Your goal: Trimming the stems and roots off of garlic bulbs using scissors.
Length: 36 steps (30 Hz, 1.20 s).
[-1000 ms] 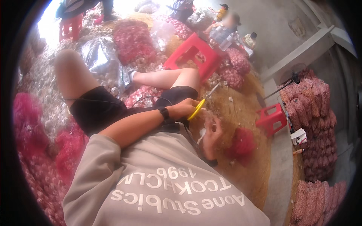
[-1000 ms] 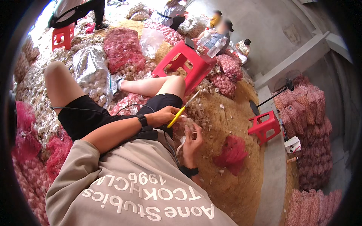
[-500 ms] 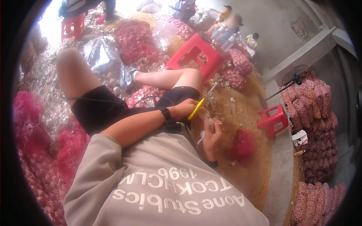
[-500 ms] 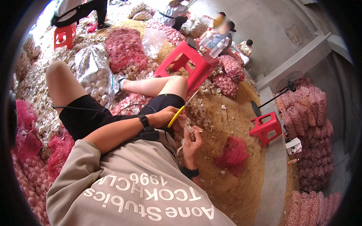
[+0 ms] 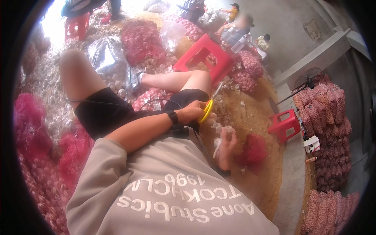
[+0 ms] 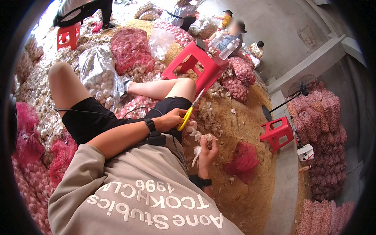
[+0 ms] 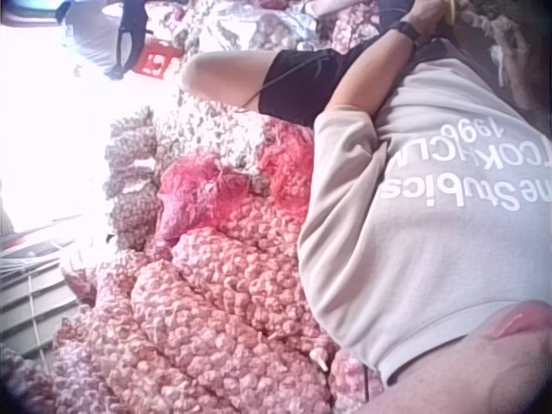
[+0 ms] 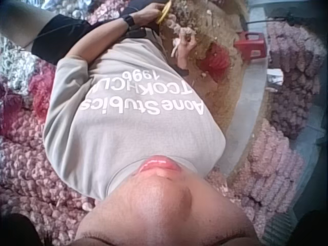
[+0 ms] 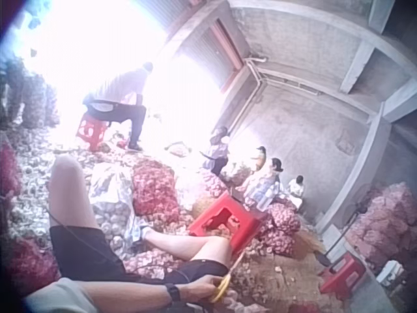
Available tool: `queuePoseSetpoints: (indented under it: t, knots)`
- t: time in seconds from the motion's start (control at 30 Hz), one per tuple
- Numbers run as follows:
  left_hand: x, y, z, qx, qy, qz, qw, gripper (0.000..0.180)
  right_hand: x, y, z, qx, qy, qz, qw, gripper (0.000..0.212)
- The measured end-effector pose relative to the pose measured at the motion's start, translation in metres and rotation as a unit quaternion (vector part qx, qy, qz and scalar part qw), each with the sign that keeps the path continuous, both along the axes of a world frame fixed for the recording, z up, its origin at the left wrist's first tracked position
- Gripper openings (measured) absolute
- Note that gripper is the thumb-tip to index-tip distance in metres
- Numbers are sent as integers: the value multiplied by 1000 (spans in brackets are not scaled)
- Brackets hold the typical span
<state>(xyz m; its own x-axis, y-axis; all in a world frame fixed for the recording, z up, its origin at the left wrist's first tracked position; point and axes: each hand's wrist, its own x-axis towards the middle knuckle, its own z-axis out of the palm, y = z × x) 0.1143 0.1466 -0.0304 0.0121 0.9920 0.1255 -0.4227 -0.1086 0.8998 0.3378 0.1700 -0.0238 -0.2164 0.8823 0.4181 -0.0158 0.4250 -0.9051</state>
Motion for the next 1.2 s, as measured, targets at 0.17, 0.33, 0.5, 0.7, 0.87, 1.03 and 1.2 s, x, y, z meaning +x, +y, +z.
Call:
queuePoseSetpoints:
  t: [0.17, 0.33, 0.5, 0.7, 0.87, 1.03, 1.2]
  knots:
    - [-4, 4, -8, 6, 25, -11, 1000, 46, -2, -6, 23, -127, 51, -28, 990, 12]
    - [-4, 3, -6, -13, 12, -24, 1000, 46, 11, 6, 25, -37, 21, -65, 997, 15]
    - [1, 1, 7, -17, -24, -41, 999, 48, 94, 97, -105, -172, 215, -87, 958, 20]
    - [-6, 1, -4, 6, -28, -24, 999, 49, 55, 49, -64, -449, 181, 96, 870, 26]
    - [-3, 0, 2, 7, 8, -21, 1000, 44, -12, -4, 18, -239, -62, 162, 955, 43]
    - [-12, 9, -8, -21, 15, 2, 1000, 32, -45, 12, 4, 17, -79, 109, 991, 55]
    - [-13, 6, -13, -11, -59, -16, 998, 24, -45, 0, 19, 86, -166, 75, 980, 48]
